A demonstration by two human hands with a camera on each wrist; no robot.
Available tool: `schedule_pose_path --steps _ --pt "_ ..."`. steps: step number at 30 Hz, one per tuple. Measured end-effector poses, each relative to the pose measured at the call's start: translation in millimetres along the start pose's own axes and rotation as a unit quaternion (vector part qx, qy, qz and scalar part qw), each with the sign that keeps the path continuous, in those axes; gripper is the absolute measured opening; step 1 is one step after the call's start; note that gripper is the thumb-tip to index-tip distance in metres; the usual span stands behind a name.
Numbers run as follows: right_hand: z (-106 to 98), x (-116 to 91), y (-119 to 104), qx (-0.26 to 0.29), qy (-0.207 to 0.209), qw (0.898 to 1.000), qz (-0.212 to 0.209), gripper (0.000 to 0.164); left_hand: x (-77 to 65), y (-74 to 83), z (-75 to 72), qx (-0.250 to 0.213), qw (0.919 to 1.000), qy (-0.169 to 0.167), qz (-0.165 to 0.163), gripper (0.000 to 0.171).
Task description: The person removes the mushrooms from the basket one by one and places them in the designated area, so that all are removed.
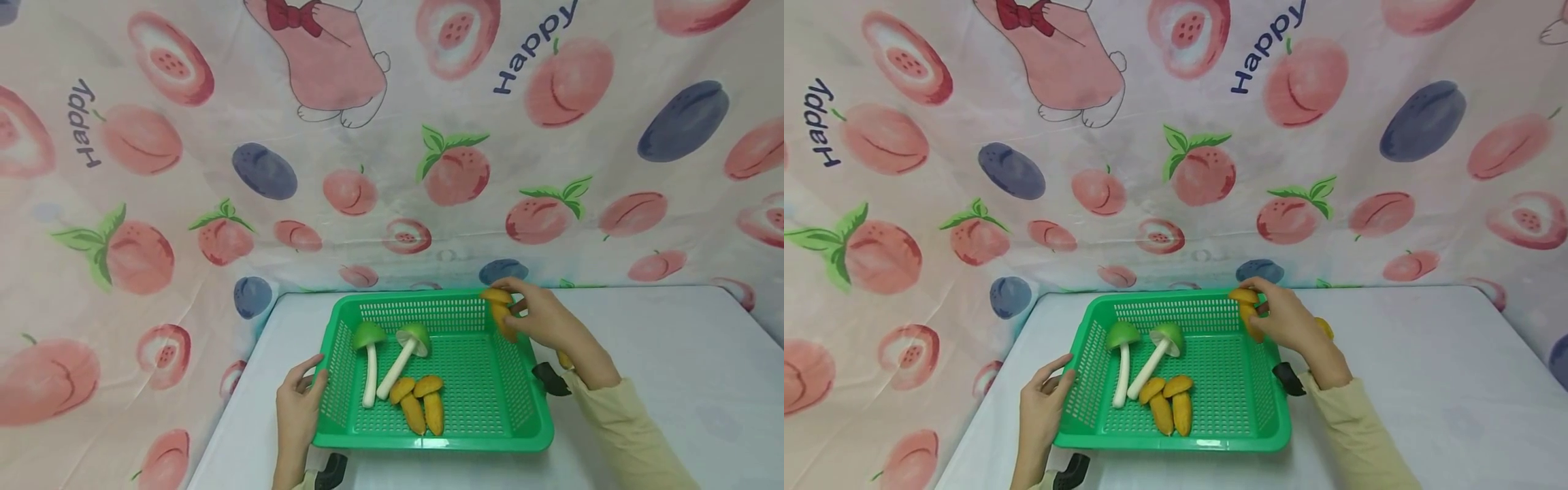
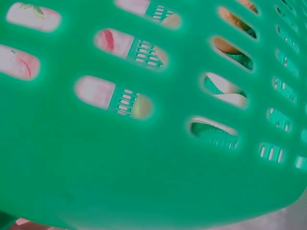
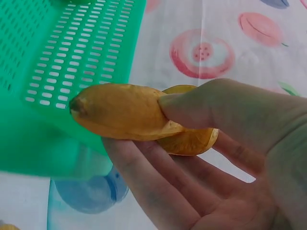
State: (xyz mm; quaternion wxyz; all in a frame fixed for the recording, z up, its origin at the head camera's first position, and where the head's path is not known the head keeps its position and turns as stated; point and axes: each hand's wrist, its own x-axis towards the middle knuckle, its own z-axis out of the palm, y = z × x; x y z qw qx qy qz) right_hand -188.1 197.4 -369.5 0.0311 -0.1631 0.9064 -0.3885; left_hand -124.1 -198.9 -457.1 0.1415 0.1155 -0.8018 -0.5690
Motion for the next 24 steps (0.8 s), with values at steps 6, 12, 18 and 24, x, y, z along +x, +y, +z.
schedule_pose_path --steps 6,12,18,24 --pt "-5 -5 7 -0.01 0.016 1.0 -0.014 0.049 0.3 2.0 -1.3 -0.004 1.0 -0.003 -0.004 0.031" --pt "-9 -10 13 -0.01 0.028 0.999 -0.015 0.05 0.1 0.3 -1.2 0.001 1.0 0.0 -0.004 0.031" --pt "-13 -16 21 -0.013 0.032 0.999 -0.007 0.049 0.1 -1.6 0.1 0.005 1.0 0.003 0.001 0.031" --pt "-17 -20 32 -0.02 0.041 0.999 -0.001 0.049 0.1 -1.7 0.6 -0.001 1.0 0.002 0.006 0.031"
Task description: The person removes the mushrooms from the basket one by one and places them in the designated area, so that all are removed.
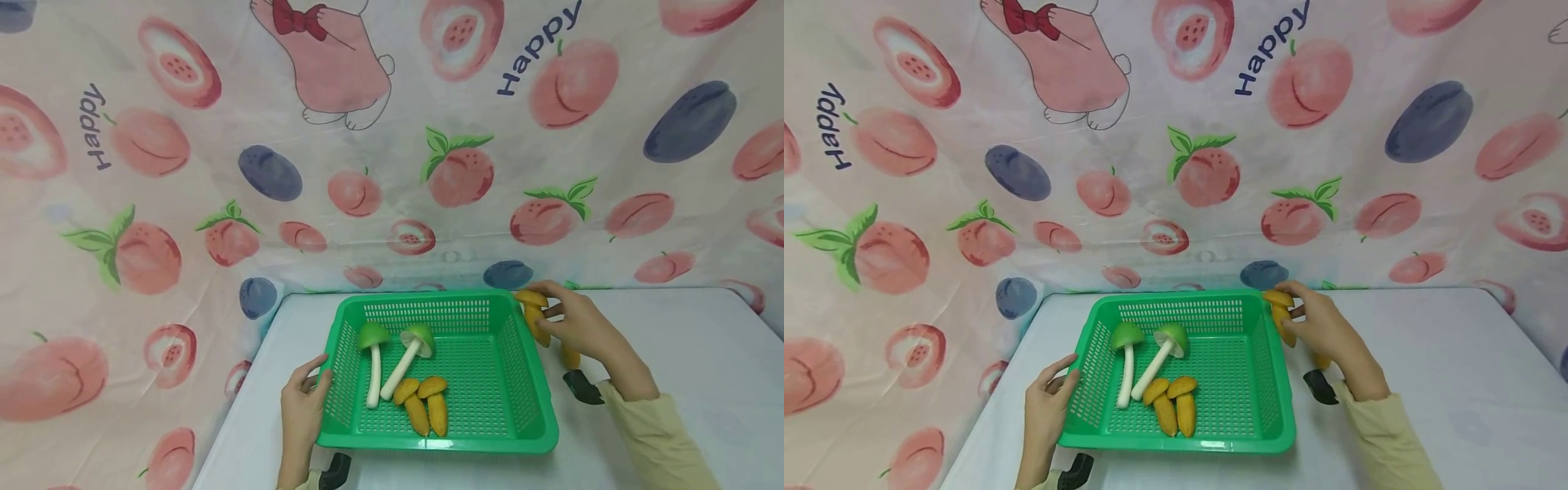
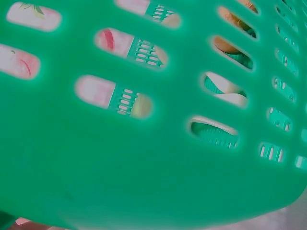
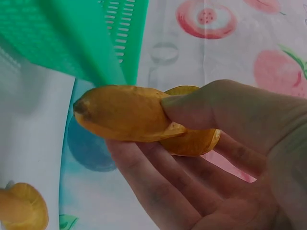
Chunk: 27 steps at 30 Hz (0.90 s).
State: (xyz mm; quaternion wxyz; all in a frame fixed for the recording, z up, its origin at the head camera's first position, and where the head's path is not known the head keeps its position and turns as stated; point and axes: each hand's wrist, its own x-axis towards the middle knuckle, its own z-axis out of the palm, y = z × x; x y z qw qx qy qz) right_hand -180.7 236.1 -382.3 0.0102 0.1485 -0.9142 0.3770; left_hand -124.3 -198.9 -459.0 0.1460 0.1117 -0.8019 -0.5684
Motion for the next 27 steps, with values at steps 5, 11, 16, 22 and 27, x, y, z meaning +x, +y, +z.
schedule_pose_path --steps 5,11,16,22,27 --pt "-2 -3 9 -0.002 0.003 1.0 0.012 0.049 -0.5 -0.7 0.4 0.002 0.9999 0.005 0.009 0.03" --pt "-6 -9 23 -0.004 0.009 1.0 0.017 0.049 -0.5 -0.6 1.1 -0.003 0.9998 0.009 0.015 0.03" --pt "-7 -13 36 -0.01 0.016 1.0 0.025 0.05 -0.7 -0.1 1.1 -0.007 0.9998 0.008 0.015 0.03" --pt "-8 -18 52 -0.022 0.021 0.999 0.034 0.051 -1.0 -1.1 1.1 -0.003 0.9998 0.008 0.017 0.03" --pt "-10 -23 63 -0.03 0.019 0.998 0.053 0.052 -1.0 -1.1 1.1 -0.002 0.9999 0.007 0.015 0.03"
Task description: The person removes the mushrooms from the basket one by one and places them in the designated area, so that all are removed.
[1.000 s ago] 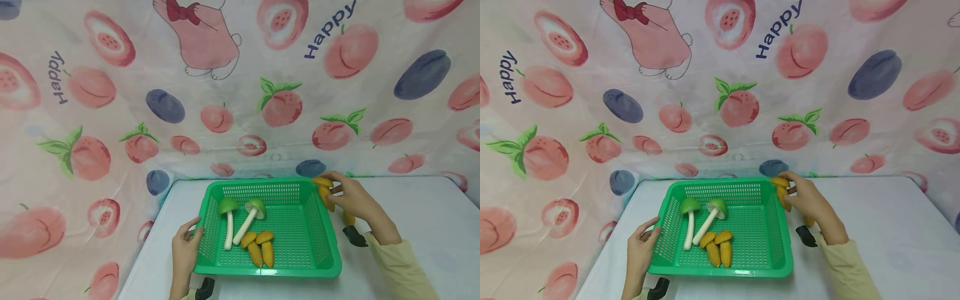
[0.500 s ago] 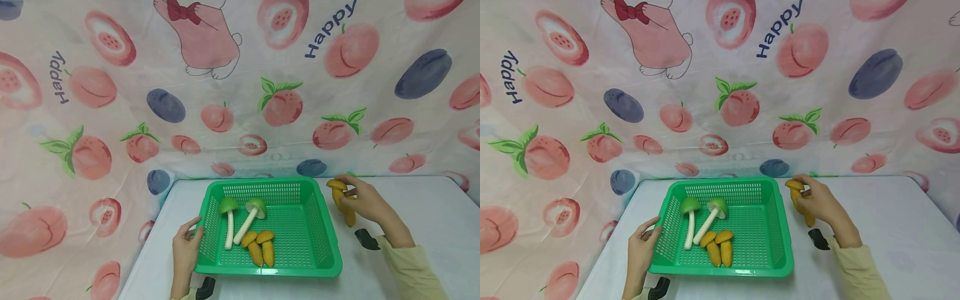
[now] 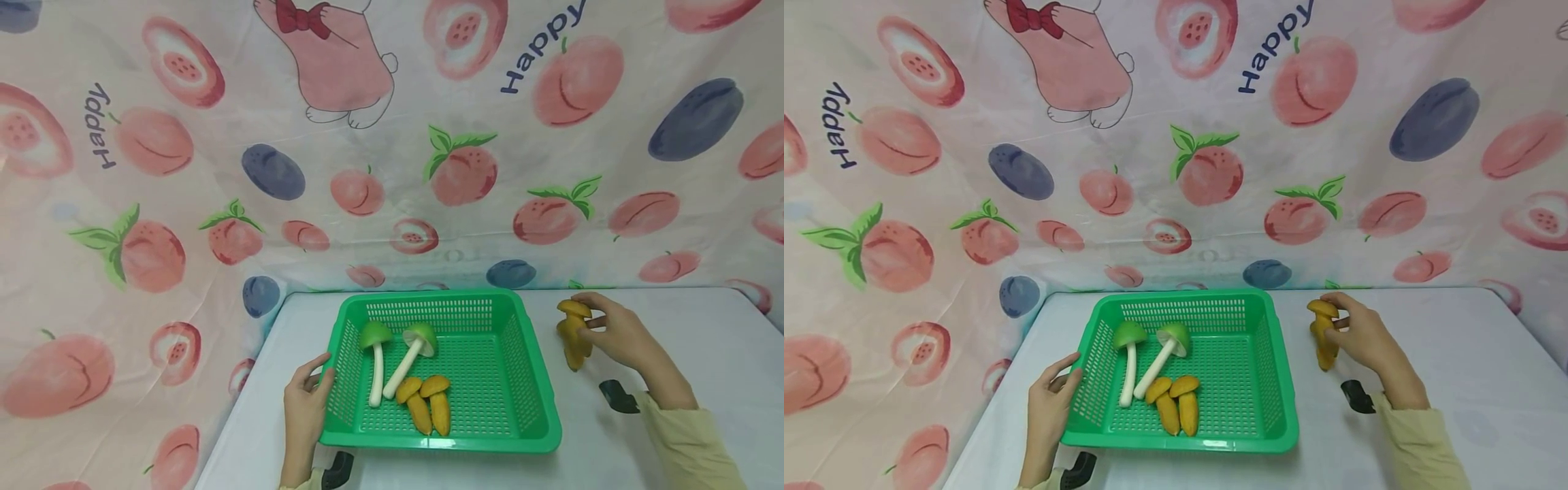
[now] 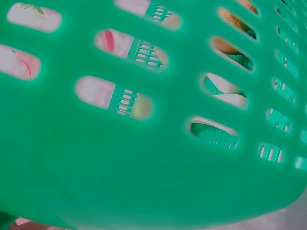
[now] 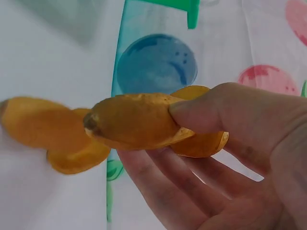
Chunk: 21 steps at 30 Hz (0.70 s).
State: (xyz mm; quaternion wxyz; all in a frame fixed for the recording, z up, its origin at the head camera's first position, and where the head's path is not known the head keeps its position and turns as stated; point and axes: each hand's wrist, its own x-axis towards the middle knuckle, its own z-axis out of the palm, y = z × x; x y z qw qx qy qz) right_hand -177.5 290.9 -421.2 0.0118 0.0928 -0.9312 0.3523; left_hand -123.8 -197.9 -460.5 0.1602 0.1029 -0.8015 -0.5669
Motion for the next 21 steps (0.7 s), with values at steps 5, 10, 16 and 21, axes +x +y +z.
schedule_pose_path --steps 5,10,16,21 --pt "-3 -3 7 -0.008 0.0 1.0 0.007 0.053 0.2 0.6 -0.4 -0.004 1.0 -0.001 -0.002 0.03" --pt "-6 -4 15 -0.014 -0.001 1.0 0.01 0.053 0.7 1.2 -1.0 -0.004 0.9999 -0.001 -0.01 0.03" --pt "-7 -5 26 -0.019 0.004 1.0 0.016 0.053 1.5 1.4 -0.8 -0.008 0.9998 -0.002 -0.017 0.03" --pt "-7 -6 32 -0.021 0.004 0.999 0.032 0.054 1.8 0.7 -1.4 -0.009 0.9998 -0.003 -0.018 0.029"
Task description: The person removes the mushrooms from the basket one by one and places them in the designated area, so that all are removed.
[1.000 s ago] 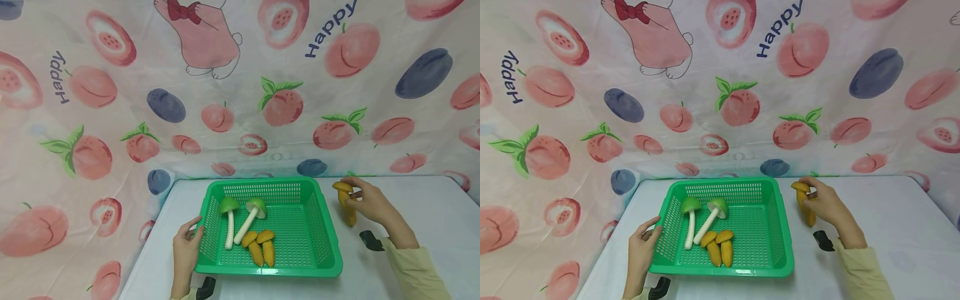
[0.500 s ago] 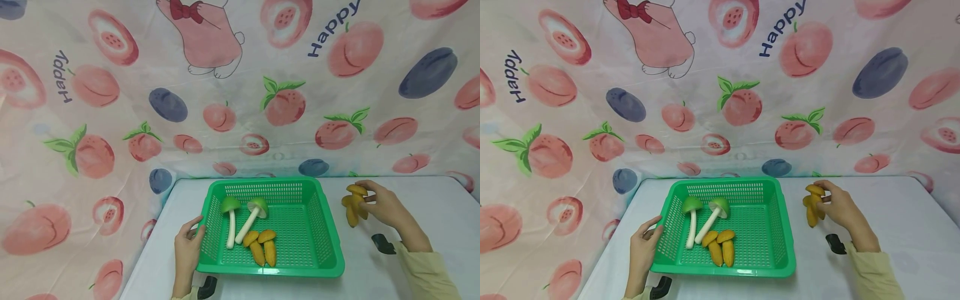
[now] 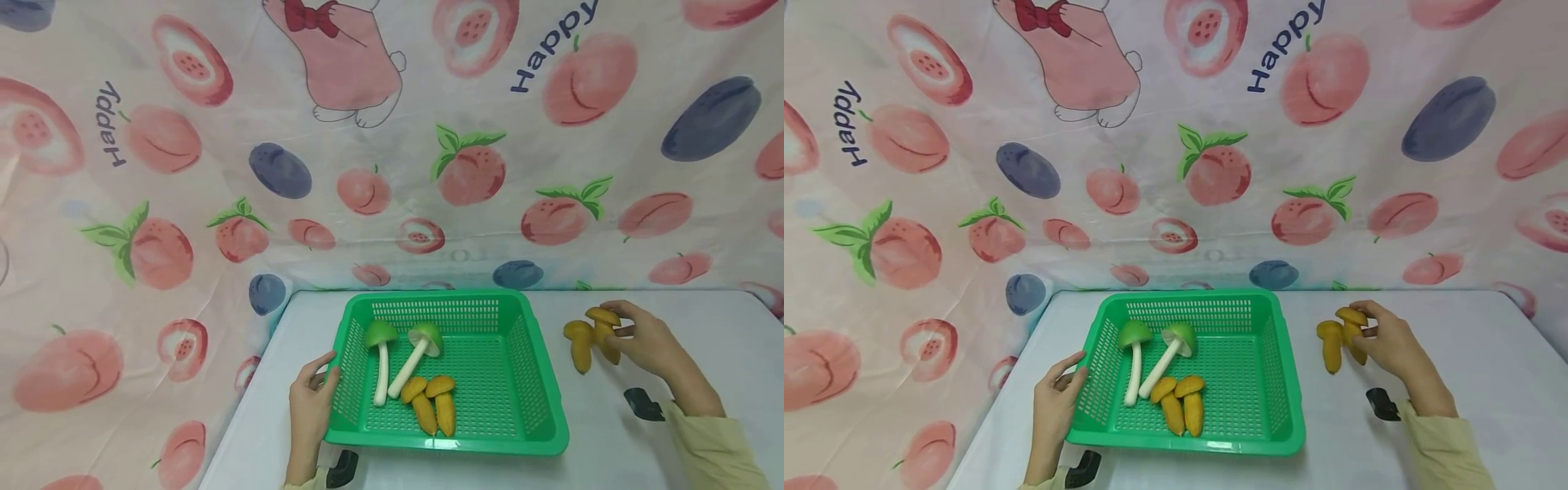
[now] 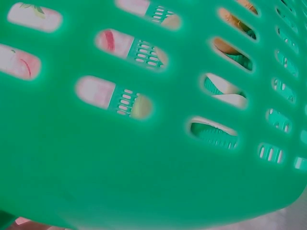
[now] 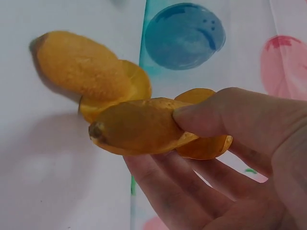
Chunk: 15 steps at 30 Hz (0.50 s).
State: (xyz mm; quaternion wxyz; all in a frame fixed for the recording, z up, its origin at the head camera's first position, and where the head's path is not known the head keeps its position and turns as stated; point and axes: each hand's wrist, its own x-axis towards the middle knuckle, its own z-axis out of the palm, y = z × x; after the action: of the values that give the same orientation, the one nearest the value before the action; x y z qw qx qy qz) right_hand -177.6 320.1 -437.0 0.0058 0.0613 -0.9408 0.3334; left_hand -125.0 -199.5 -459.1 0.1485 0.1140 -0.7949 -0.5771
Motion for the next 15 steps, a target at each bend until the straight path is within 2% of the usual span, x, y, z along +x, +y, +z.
schedule_pose_path --steps 15 --pt "4 2 21 -0.002 -0.013 0.998 0.055 0.054 -0.9 0.7 0.4 -0.008 1.0 0.001 0.003 0.029"
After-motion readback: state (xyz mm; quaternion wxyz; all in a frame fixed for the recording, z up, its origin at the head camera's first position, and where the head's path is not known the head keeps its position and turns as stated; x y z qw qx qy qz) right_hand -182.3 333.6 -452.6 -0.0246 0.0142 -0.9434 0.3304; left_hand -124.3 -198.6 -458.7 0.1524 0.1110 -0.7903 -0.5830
